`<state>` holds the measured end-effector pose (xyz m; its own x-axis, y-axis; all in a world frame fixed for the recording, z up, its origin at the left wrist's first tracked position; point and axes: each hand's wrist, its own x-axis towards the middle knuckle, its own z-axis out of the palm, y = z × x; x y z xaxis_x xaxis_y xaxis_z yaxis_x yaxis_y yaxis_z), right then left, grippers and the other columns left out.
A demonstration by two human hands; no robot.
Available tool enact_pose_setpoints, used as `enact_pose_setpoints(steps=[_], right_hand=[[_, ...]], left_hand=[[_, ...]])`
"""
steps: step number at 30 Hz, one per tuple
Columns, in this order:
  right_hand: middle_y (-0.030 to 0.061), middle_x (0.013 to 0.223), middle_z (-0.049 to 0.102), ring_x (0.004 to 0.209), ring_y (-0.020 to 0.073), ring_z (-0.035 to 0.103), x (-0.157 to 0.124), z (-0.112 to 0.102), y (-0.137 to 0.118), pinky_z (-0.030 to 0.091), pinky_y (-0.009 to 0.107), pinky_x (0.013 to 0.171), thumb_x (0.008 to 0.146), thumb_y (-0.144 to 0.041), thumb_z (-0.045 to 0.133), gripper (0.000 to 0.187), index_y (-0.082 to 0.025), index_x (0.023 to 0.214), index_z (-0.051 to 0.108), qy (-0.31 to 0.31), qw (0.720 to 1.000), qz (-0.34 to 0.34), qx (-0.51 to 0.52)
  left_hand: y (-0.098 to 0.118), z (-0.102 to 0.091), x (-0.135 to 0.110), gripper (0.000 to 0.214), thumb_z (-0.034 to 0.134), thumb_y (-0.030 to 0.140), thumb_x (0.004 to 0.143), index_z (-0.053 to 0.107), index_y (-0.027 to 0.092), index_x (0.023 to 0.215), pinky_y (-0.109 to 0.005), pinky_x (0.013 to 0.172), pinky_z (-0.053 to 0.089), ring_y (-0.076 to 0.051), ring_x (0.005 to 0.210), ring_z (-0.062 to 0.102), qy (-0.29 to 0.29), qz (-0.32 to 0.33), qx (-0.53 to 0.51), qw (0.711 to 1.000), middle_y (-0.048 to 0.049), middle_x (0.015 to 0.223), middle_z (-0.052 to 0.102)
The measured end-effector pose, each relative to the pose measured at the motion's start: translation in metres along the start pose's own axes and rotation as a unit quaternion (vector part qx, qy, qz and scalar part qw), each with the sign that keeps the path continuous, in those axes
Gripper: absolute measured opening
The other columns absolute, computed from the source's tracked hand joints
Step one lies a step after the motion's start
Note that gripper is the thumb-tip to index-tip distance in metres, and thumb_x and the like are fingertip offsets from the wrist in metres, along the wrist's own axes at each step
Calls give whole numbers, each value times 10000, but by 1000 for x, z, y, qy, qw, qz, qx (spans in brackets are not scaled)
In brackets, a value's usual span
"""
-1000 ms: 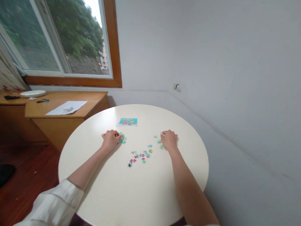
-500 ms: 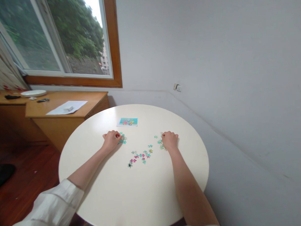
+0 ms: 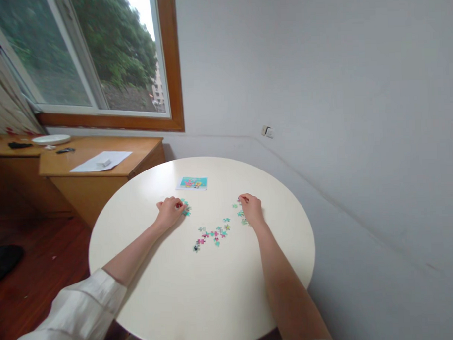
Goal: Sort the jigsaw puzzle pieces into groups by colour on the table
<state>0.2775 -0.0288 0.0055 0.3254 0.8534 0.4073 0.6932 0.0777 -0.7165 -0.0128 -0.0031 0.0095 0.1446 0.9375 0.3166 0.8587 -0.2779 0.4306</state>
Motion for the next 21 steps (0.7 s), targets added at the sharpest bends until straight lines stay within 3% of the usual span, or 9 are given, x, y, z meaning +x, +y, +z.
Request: enact_pose_setpoints(steps=[10, 15, 21], right_hand=[[67, 760, 696, 691, 163, 641, -3, 7, -8, 504, 295, 684, 688, -224, 554, 149, -157, 771, 658, -46, 993, 23, 105], [48, 684, 669, 630, 145, 620, -10, 16, -21, 506, 279, 647, 677, -250, 558, 147, -141, 747, 628, -149, 976, 17, 156], [38, 667, 656, 637, 136, 600, -26, 21, -41, 468, 246, 615, 706, -254, 544, 148, -138, 738, 631, -259, 959, -33, 112]], left_hand=[[0, 2, -1, 195, 500, 307, 773, 619, 181, 684, -335, 727, 250, -217, 874, 529, -1, 4, -4, 1000, -60, 820, 644], [2, -1, -2, 198, 500, 308, 776, 619, 179, 685, -338, 732, 258, -213, 868, 531, -7, -1, -3, 1000, -62, 825, 641], [2, 1, -1, 199, 497, 307, 774, 621, 179, 686, -339, 736, 264, -221, 870, 538, -11, -3, -4, 1000, -64, 829, 645]])
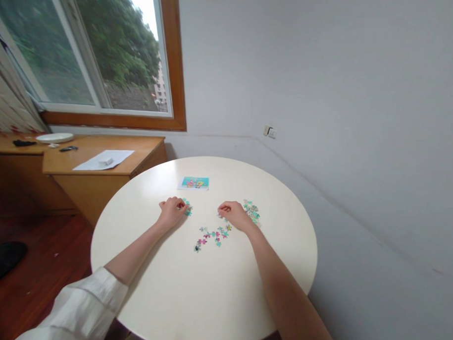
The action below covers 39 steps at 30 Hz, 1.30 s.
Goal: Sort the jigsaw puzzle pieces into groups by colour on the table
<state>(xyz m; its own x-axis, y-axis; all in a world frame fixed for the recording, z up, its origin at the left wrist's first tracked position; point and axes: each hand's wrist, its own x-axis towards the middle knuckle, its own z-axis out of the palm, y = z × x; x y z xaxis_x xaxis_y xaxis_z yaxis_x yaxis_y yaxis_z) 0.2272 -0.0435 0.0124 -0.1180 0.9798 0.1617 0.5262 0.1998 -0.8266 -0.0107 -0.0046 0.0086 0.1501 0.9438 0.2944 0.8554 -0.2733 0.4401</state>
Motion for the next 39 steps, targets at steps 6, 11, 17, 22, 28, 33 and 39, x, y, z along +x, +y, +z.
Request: enact_pose_setpoints(steps=[6, 11, 17, 22, 28, 33, 39], right_hand=[[33, 688, 651, 658, 131, 568, -3, 6, -6, 431, 248, 655, 720, -231, 561, 133, -137, 730, 654, -51, 996, -34, -66], [29, 782, 628, 803, 146, 531, 0, 8, -4, 375, 283, 784, 711, -188, 604, 58, -171, 687, 654, -21, 976, -81, -202], [18, 777, 630, 781, 144, 538, 0, 9, -1, 359, 282, 783, 750, -234, 588, 79, -179, 725, 640, -18, 974, -96, -205], [62, 942, 652, 910, 178, 544, 0, -2, 2, 324, 331, 852, 856, -280, 443, 219, -190, 868, 642, 121, 955, -57, -264], [125, 1094, 615, 1035, 233, 505, -1, -23, 16, 276, 388, 851, 877, -217, 387, 266, -178, 1017, 610, 147, 886, 98, -428], [83, 971, 667, 979, 213, 538, 0, -27, 21, 265, 370, 821, 847, -166, 414, 243, -196, 831, 654, 113, 891, 115, -424], [46, 1051, 654, 1003, 189, 526, 2, -27, 25, 263, 345, 848, 797, -131, 478, 268, -237, 977, 646, 131, 911, 69, -384]], left_hand=[[-4, 5, 0, 209, 491, 313, 769, 615, 173, 675, -344, 728, 254, -222, 860, 537, 11, 12, -2, 1000, -63, 810, 636], [-3, 5, 1, 214, 488, 312, 766, 615, 173, 665, -344, 728, 255, -228, 858, 541, 9, 11, -8, 1000, -66, 799, 638], [-1, 3, 0, 207, 492, 311, 767, 615, 180, 666, -344, 730, 262, -220, 855, 537, 1, 4, -2, 1000, -64, 801, 643], [-1, 2, 1, 196, 499, 305, 760, 614, 181, 662, -348, 732, 261, -221, 863, 538, 2, 2, -9, 1000, -61, 807, 647], [-1, 2, 2, 202, 496, 306, 752, 619, 180, 654, -351, 732, 260, -230, 865, 549, 0, -3, -14, 1000, -59, 804, 651], [-1, 2, 2, 210, 494, 312, 753, 618, 178, 650, -351, 726, 261, -223, 847, 555, 1, -2, -15, 1000, -60, 796, 653], [-2, 4, 2, 218, 488, 320, 749, 622, 181, 647, -347, 723, 262, -227, 853, 556, -4, -6, -14, 1000, -60, 796, 661]])
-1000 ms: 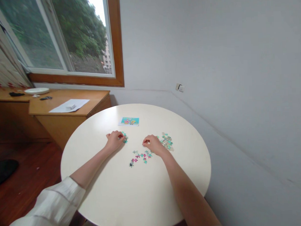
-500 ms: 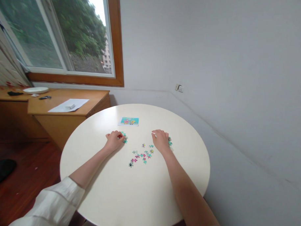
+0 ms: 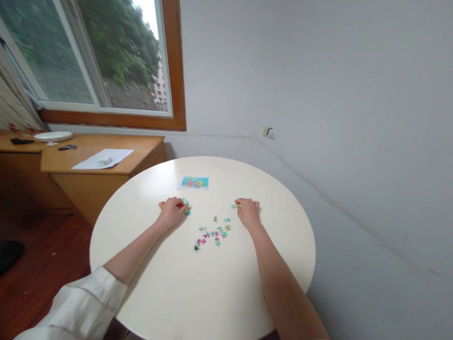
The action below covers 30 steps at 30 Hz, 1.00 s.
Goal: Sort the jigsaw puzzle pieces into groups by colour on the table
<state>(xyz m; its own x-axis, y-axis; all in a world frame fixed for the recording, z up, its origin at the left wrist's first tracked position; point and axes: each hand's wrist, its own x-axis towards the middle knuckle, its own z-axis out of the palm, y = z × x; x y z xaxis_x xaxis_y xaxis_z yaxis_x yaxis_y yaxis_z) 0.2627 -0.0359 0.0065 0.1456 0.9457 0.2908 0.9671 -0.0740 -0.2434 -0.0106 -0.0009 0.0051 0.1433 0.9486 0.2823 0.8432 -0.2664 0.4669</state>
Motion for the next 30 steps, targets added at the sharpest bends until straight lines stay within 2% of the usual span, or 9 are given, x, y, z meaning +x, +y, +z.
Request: enact_pose_setpoints(steps=[3, 6, 12, 17, 22, 25, 27, 30], right_hand=[[71, 1092, 631, 1015, 217, 507, 1, 0, 3, 273, 354, 835, 797, -217, 518, 229, -223, 981, 655, 18, 999, 31, -15], [73, 1029, 652, 983, 228, 516, 1, -1, 5, 282, 362, 812, 814, -291, 517, 202, -223, 906, 684, 4, 998, 50, -28], [71, 947, 674, 938, 222, 532, 1, -3, 2, 287, 355, 785, 829, -272, 507, 196, -209, 829, 693, -3, 999, 29, -43], [43, 926, 682, 932, 212, 538, 2, 0, 4, 292, 346, 800, 801, -270, 530, 155, -213, 808, 674, 7, 999, 45, -9], [18, 809, 687, 836, 179, 582, 4, 4, 7, 310, 341, 829, 778, -252, 535, 116, -206, 735, 632, 35, 997, 47, 49], [18, 755, 674, 760, 159, 600, 4, 7, 7, 364, 313, 788, 779, -242, 509, 101, -201, 743, 594, 74, 989, 37, 119], [15, 720, 659, 698, 149, 600, 4, 8, 7, 405, 279, 701, 776, -256, 497, 89, -204, 763, 568, 95, 975, 32, 196], [9, 677, 631, 631, 142, 590, 5, 11, 4, 428, 248, 589, 748, -320, 521, 119, -203, 740, 544, 86, 944, 22, 317]], left_hand=[[0, 0, 0, 218, 487, 315, 746, 622, 179, 642, -350, 723, 260, -229, 846, 557, 5, 1, 1, 1000, -59, 789, 658], [1, -1, -1, 206, 492, 302, 743, 618, 177, 638, -350, 724, 261, -221, 831, 558, 6, 2, 1, 1000, -56, 782, 657], [3, -3, -2, 204, 495, 295, 747, 614, 175, 635, -347, 726, 260, -223, 840, 556, 6, 2, -3, 1000, -62, 785, 657], [3, -3, -2, 206, 492, 295, 744, 615, 172, 634, -358, 731, 260, -233, 844, 559, 4, 2, -5, 1000, -65, 782, 653], [2, -3, -2, 216, 486, 310, 747, 611, 175, 635, -352, 725, 261, -223, 828, 553, 3, 2, -3, 1000, -58, 778, 651], [2, -3, -1, 216, 482, 309, 747, 616, 174, 645, -350, 726, 260, -225, 836, 555, 0, 0, -5, 1000, -56, 790, 652], [3, -3, -1, 212, 483, 307, 746, 618, 173, 652, -348, 726, 260, -225, 846, 556, 0, -4, -3, 1000, -57, 800, 653], [3, -3, -1, 212, 484, 306, 750, 616, 172, 653, -345, 722, 261, -221, 842, 556, -1, -5, -1, 1000, -57, 798, 653]])
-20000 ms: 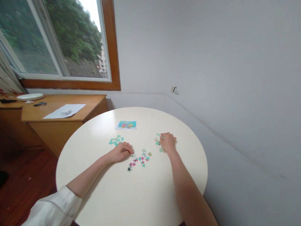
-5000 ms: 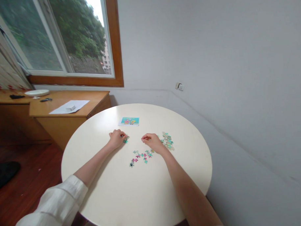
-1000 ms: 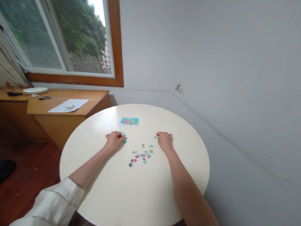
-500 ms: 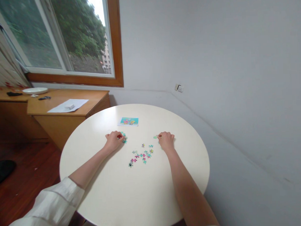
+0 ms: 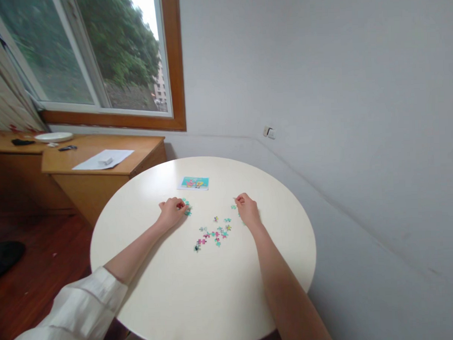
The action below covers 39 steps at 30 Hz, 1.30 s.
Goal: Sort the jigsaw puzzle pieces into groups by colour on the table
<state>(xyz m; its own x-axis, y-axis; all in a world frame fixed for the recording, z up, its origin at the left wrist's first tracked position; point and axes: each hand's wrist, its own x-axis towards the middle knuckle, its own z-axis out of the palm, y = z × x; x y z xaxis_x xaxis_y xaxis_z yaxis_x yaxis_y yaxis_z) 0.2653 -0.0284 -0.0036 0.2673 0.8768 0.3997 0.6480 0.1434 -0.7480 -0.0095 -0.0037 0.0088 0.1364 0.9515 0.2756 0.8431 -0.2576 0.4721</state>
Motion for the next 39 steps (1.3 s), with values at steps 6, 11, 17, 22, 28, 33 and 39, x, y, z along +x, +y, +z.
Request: enact_pose_setpoints(steps=[6, 11, 17, 22, 28, 33, 39], right_hand=[[25, 645, 620, 622, 152, 588, 2, 5, 1, 450, 265, 597, 624, -415, 629, 247, -178, 663, 574, -27, 993, -1, 113], [63, 692, 664, 667, 174, 621, 3, 5, 2, 472, 279, 616, 577, -389, 665, 259, -160, 687, 616, -39, 987, 43, 148], [73, 743, 691, 725, 180, 645, 4, 7, -1, 494, 300, 695, 614, -280, 604, 151, -164, 703, 638, -41, 983, 63, 169], [71, 737, 689, 708, 180, 642, 2, 7, -6, 497, 308, 683, 631, -293, 591, 176, -154, 726, 642, -64, 981, 54, 173], [58, 686, 663, 639, 162, 607, -7, 14, -15, 480, 295, 639, 660, -314, 581, 190, -145, 727, 634, -112, 987, -4, 118], [50, 720, 663, 693, 158, 607, -12, 17, -19, 463, 284, 686, 702, -244, 552, 158, -149, 782, 649, -153, 986, -51, 50], [41, 757, 658, 724, 145, 599, -14, 16, -24, 424, 290, 756, 731, -184, 567, 117, -168, 806, 655, -153, 985, -80, -12]], left_hand=[[1, -1, -1, 208, 488, 303, 755, 612, 171, 652, -350, 733, 263, -214, 829, 551, -5, -2, 0, 1000, -58, 792, 655], [0, 0, -1, 209, 485, 303, 753, 612, 171, 653, -352, 734, 262, -215, 831, 552, -1, 1, -2, 1000, -58, 792, 653], [-2, 1, 0, 213, 489, 309, 744, 614, 168, 644, -349, 723, 260, -218, 820, 557, 3, 2, -5, 1000, -56, 773, 647], [-2, 2, 0, 212, 486, 307, 745, 614, 173, 642, -342, 719, 262, -211, 818, 558, 5, 2, -1, 1000, -52, 774, 650], [-3, 3, 1, 214, 484, 308, 749, 622, 176, 653, -346, 722, 261, -220, 832, 558, 2, 2, 5, 1000, -57, 787, 657], [-1, 1, 0, 204, 486, 300, 745, 621, 176, 656, -344, 727, 260, -220, 833, 558, -4, -2, 6, 1000, -56, 788, 660], [-2, 2, 1, 212, 483, 313, 748, 619, 179, 655, -344, 728, 260, -217, 833, 555, -5, -1, 6, 1000, -57, 793, 660]])
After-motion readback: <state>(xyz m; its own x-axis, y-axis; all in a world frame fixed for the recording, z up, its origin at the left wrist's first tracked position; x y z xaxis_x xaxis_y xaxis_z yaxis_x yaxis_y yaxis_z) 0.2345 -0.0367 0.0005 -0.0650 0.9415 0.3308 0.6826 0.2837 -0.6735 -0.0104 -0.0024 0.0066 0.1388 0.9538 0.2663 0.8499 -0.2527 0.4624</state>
